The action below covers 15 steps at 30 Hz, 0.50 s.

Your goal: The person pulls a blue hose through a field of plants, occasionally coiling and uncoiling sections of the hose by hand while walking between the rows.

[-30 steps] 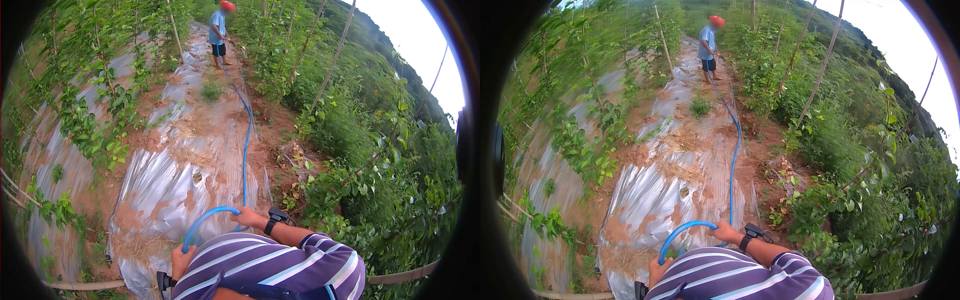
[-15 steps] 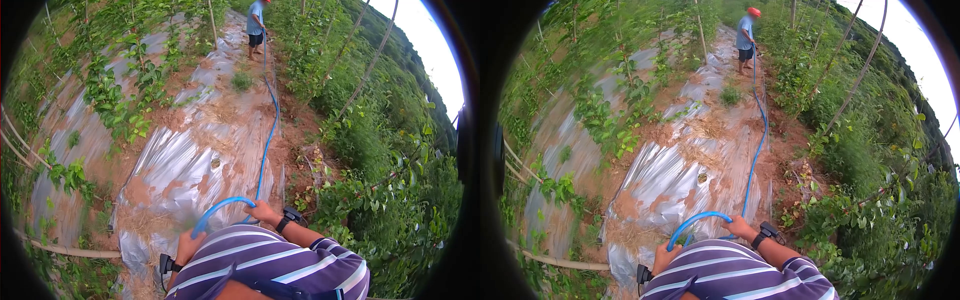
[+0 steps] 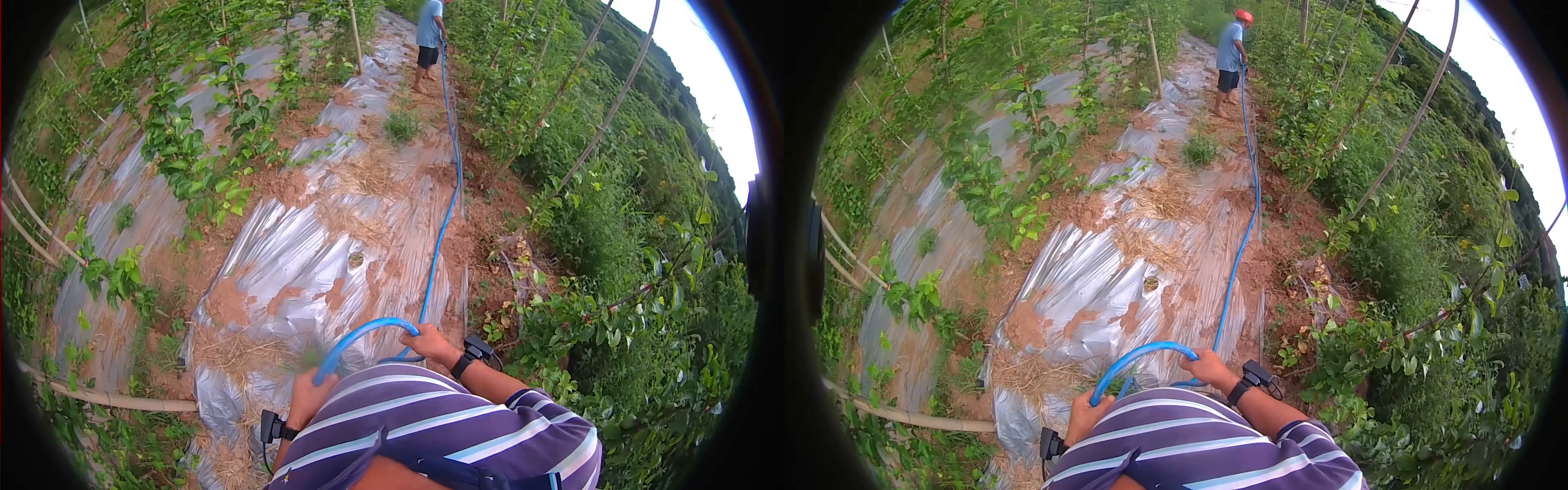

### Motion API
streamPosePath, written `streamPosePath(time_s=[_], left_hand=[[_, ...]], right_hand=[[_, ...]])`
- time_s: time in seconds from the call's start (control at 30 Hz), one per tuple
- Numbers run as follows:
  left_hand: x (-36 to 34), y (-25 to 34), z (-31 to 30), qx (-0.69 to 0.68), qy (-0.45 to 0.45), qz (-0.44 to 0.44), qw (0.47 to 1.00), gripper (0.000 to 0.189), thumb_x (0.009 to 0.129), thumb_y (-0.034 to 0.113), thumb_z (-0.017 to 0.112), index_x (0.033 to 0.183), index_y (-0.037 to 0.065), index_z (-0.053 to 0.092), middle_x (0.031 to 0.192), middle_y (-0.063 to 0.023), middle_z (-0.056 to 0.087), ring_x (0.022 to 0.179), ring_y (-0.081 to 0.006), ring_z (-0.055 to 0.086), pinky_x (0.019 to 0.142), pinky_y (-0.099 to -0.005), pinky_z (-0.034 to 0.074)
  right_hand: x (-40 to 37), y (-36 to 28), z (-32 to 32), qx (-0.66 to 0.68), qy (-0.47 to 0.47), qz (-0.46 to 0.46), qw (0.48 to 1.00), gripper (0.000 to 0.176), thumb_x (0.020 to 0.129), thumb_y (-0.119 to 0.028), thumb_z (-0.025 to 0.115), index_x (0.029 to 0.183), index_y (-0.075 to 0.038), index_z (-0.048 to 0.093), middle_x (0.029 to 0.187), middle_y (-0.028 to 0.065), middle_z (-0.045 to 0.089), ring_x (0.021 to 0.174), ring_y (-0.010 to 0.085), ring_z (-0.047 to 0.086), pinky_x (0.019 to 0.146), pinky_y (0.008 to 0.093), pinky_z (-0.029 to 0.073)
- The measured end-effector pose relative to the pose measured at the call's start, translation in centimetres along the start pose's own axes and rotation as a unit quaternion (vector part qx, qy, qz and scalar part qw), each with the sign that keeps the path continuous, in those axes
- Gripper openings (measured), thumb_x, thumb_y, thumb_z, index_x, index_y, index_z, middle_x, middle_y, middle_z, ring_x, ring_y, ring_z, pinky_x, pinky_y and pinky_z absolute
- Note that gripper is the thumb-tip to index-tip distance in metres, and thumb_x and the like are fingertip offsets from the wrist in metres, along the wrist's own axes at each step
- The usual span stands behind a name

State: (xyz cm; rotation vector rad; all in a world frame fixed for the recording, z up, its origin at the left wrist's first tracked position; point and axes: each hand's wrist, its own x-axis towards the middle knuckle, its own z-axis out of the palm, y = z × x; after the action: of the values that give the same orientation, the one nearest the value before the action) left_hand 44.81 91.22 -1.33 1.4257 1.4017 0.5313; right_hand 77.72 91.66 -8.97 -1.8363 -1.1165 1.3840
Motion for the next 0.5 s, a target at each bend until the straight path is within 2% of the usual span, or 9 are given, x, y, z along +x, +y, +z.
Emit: streamPosePath(time_s=[0.23,0.33,0.4,0.43,0.5], left_hand=[[-0.1,-0.1,0.4,-0.022,-0.002,-0.014,1.0,0.028,0.086,0.026,0.073,0.085,-0.002,0.07,0.067,-0.0035,0.062,0.064,-0.0101,0.053,0.06,-0.0314,0.045],[0.1,-0.2,0.4,-0.012,-0.006,-0.009,1.0,0.028,0.086,0.026,0.073,0.086,-0.001,0.07,0.067,-0.0041,0.062,0.064,-0.0104,0.054,0.06,-0.0318,0.045],[0.1,-0.2,0.3,0.0,-0.005,-0.004,1.0,0.028,0.086,0.026,0.073,0.086,-0.001,0.07,0.067,-0.0044,0.062,0.064,-0.0105,0.054,0.06,-0.0319,0.045],[0.1,-0.3,0.3,0.005,-0.005,-0.004,1.0,0.027,0.086,0.026,0.073,0.086,-0.001,0.07,0.067,-0.0049,0.063,0.064,-0.0109,0.054,0.06,-0.0321,0.046],[0.2,-0.4,0.3,0.009,-0.002,-0.004,1.0,0.027,0.086,0.026,0.073,0.087,-0.001,0.071,0.068,-0.0054,0.064,0.064,-0.0113,0.055,0.061,-0.0323,0.046]], right_hand=[[-0.1,0.6,0.2,0.02,0.009,-0.007,1.0,0.02,0.086,-0.023,0.071,0.084,-0.003,0.07,0.065,0.0019,0.056,0.062,0.0111,0.049,0.058,0.0344,0.043],[0.4,1.9,0.2,0.029,-0.005,0.024,0.999,0.023,0.085,-0.026,0.072,0.086,-0.003,0.07,0.065,0.0043,0.056,0.063,0.0133,0.05,0.061,0.0366,0.046],[0.8,3.1,0.2,-0.058,0.013,-0.036,0.998,0.026,0.083,-0.028,0.074,0.088,-0.002,0.071,0.068,0.0109,0.062,0.066,0.0204,0.059,0.066,0.0402,0.049],[0.7,3.4,0.0,-0.058,0.013,-0.036,0.998,0.026,0.083,-0.028,0.074,0.088,-0.002,0.071,0.068,0.0109,0.062,0.066,0.0204,0.059,0.066,0.0402,0.049],[0.8,3.7,-0.3,-0.107,0.028,-0.063,0.992,0.027,0.08,-0.029,0.075,0.088,-0.003,0.071,0.075,0.0178,0.067,0.073,0.0294,0.066,0.071,0.0432,0.051]])
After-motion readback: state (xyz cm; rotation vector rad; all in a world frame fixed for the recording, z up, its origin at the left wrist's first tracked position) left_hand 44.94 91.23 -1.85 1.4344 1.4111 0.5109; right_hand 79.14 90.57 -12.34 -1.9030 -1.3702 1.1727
